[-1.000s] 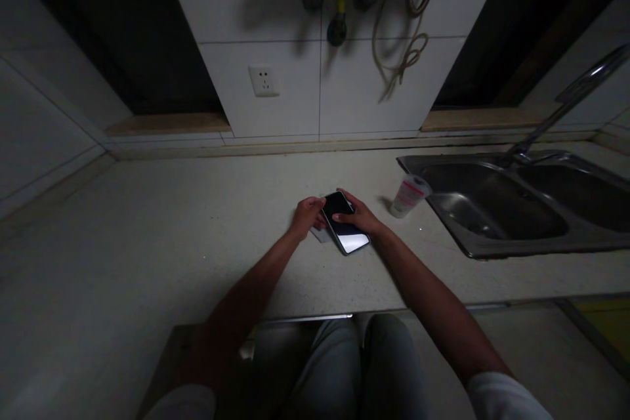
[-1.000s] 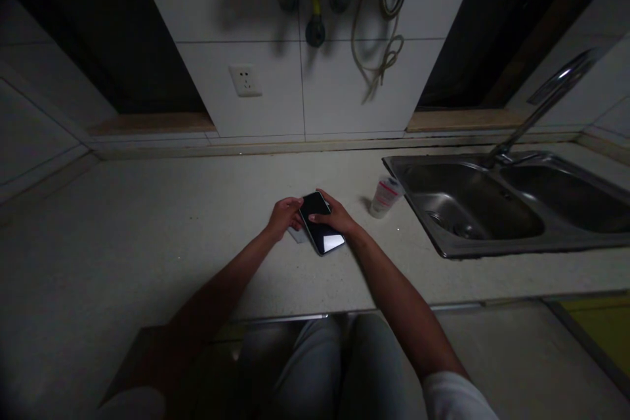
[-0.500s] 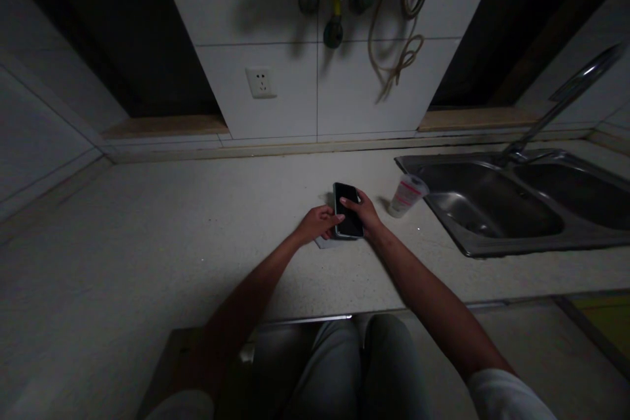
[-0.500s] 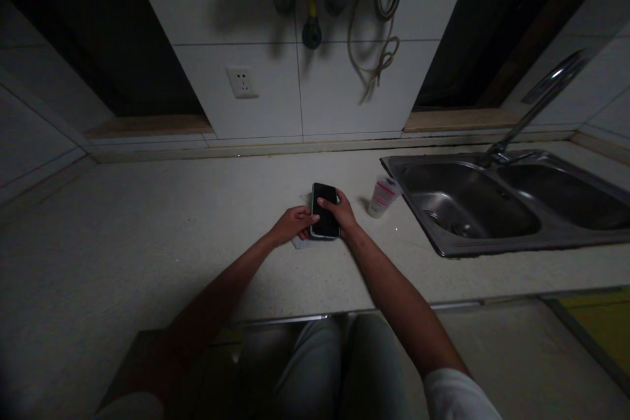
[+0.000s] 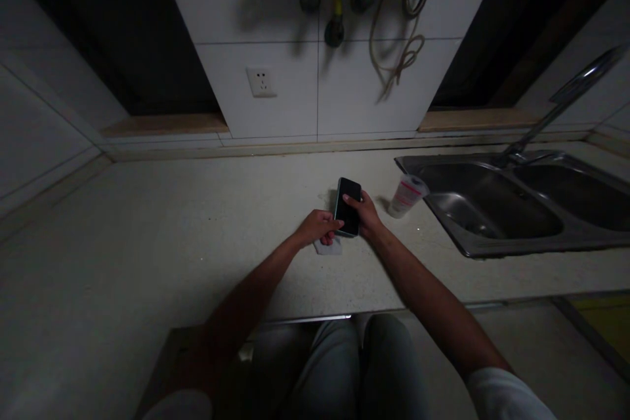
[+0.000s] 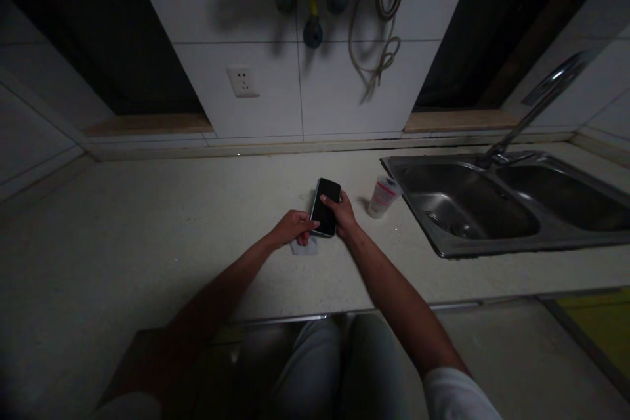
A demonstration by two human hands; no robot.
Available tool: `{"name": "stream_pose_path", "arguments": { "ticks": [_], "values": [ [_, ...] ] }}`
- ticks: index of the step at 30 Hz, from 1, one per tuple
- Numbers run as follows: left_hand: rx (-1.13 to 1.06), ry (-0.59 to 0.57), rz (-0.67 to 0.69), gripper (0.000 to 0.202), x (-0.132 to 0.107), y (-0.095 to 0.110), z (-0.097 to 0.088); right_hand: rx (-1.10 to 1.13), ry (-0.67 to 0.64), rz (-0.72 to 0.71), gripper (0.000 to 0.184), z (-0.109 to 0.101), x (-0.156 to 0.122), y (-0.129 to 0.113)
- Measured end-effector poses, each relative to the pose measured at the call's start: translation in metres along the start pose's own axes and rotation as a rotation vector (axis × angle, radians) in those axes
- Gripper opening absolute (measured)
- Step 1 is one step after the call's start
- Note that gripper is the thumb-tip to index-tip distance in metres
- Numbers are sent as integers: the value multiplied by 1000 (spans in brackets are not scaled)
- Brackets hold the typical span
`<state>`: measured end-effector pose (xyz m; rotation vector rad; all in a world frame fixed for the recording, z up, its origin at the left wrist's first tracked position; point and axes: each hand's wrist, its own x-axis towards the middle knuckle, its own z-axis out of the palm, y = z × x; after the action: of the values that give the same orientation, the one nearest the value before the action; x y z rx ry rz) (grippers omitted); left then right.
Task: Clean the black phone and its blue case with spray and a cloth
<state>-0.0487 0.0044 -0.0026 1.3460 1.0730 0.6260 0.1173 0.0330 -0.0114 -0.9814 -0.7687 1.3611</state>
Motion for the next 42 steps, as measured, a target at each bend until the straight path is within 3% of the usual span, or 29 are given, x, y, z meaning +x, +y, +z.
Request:
{"name": "stream_pose_path", "arguments": {
  "ticks": [5,11,22,28,37,42],
  "values": [
    [-95,24,-26,40,0,3,0,37,-72,97,52,-2,2,-3],
    [-141,24,-9,48,4,0,-2,-16,-210,117,53,-3,-4,-8],
    [-331,83,105,48,9,-7,-9,2,-413,181,50,-7,-8,-16],
    [-515,176,169,45,11,-6,-17,-169,-581,329,50,-17,-7,-21],
    [-563,231,203,50,7,3,-17,-186,-635,245,48,-16,-8,-18],
    [-480,356,205,53,9,2,-24,-242,-709,277,51,-18,-9,-15]
  ]
}}
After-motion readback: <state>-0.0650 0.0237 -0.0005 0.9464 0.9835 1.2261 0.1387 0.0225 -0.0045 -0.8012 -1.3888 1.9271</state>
